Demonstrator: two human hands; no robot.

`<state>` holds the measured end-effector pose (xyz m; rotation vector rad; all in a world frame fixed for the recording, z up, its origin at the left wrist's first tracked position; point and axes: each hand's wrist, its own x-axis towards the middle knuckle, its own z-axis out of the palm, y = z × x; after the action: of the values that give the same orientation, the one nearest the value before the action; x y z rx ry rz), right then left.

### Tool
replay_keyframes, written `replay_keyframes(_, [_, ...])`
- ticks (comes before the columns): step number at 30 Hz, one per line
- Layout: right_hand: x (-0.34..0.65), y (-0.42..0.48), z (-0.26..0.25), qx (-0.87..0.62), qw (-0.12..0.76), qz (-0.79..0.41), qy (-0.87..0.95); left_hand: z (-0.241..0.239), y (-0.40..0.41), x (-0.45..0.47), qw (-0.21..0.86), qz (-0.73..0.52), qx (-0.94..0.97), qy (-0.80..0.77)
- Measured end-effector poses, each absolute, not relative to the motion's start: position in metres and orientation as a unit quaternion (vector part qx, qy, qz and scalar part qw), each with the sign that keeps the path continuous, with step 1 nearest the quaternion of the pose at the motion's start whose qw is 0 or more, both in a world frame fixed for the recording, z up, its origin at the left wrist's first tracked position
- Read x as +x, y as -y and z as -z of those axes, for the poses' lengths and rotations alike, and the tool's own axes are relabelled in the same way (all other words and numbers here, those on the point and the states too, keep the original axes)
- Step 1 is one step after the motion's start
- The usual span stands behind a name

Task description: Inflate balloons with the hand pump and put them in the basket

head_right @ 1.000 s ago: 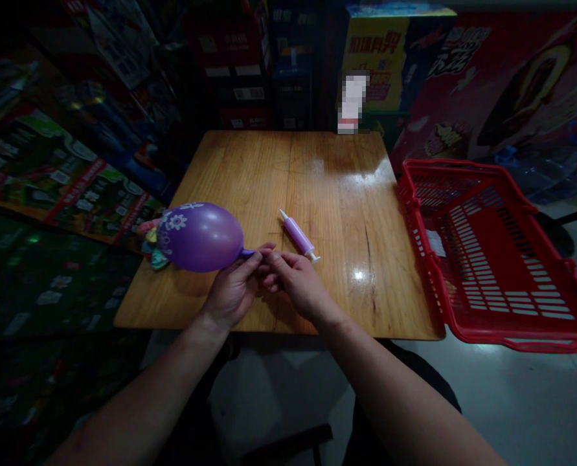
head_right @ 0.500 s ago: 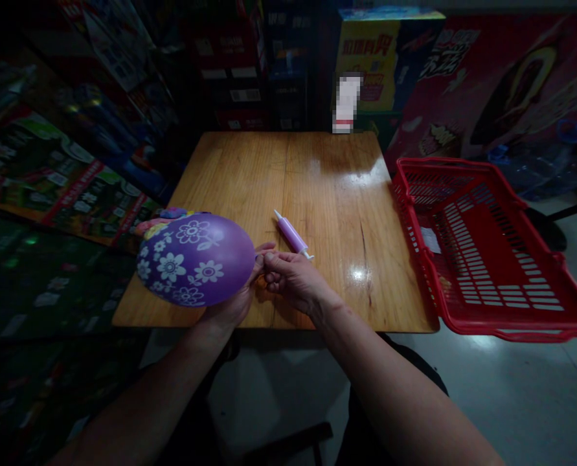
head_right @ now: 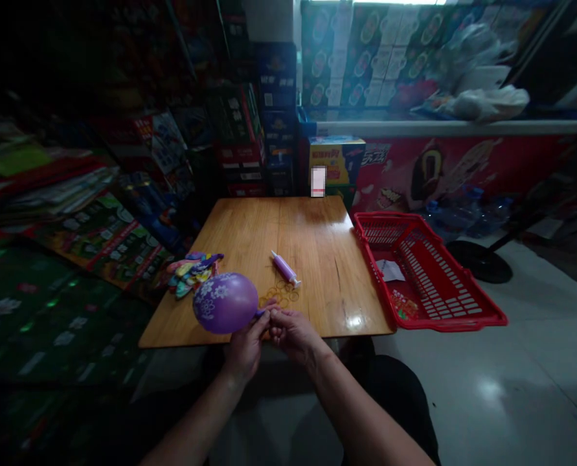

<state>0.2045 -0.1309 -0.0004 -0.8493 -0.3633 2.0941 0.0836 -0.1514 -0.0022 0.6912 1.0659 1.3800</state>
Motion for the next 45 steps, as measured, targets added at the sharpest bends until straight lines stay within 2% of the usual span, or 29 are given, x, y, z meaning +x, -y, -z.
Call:
replay_keyframes(6, [0.191, 0.245, -0.006, -0.361, 0.425, -0.818, 0.140, 0.001, 0.260, 0.087, 0.613, -0.573, 0.239, -0.489])
replay_keyframes(14, [0.176, 0.338, -0.033, -0.366, 0.427, -0.815, 0.141, -0.027, 0.354, 0.074, 0.720, -0.569, 0.064, -0.392])
replay_keyframes(24, [0.174, 0.380, -0.056, -0.327, 0.447, -0.796, 0.243, -0.046, 0.395, 0.072, 0.684, -0.603, 0.146, -0.384])
replay_keyframes(32, [0.166, 0.393, -0.054, -0.367, 0.443, -0.771, 0.274, -0.047, 0.415, 0.064, 0.682, -0.605, 0.153, -0.381])
replay_keyframes(38, [0.167, 0.383, -0.057, -0.435, 0.448, -0.721, 0.303, -0.049, 0.435, 0.052, 0.738, -0.517, 0.181, -0.394])
replay_keyframes(41, [0.172, 0.370, -0.057, -0.471, 0.447, -0.686, 0.328, -0.061, 0.440, 0.045, 0.664, -0.476, 0.319, -0.481])
replay_keyframes(45, [0.173, 0.355, -0.061, -0.480, 0.429, -0.664, 0.381, -0.086, 0.425, 0.034, 0.441, -0.529, 0.490, -0.535])
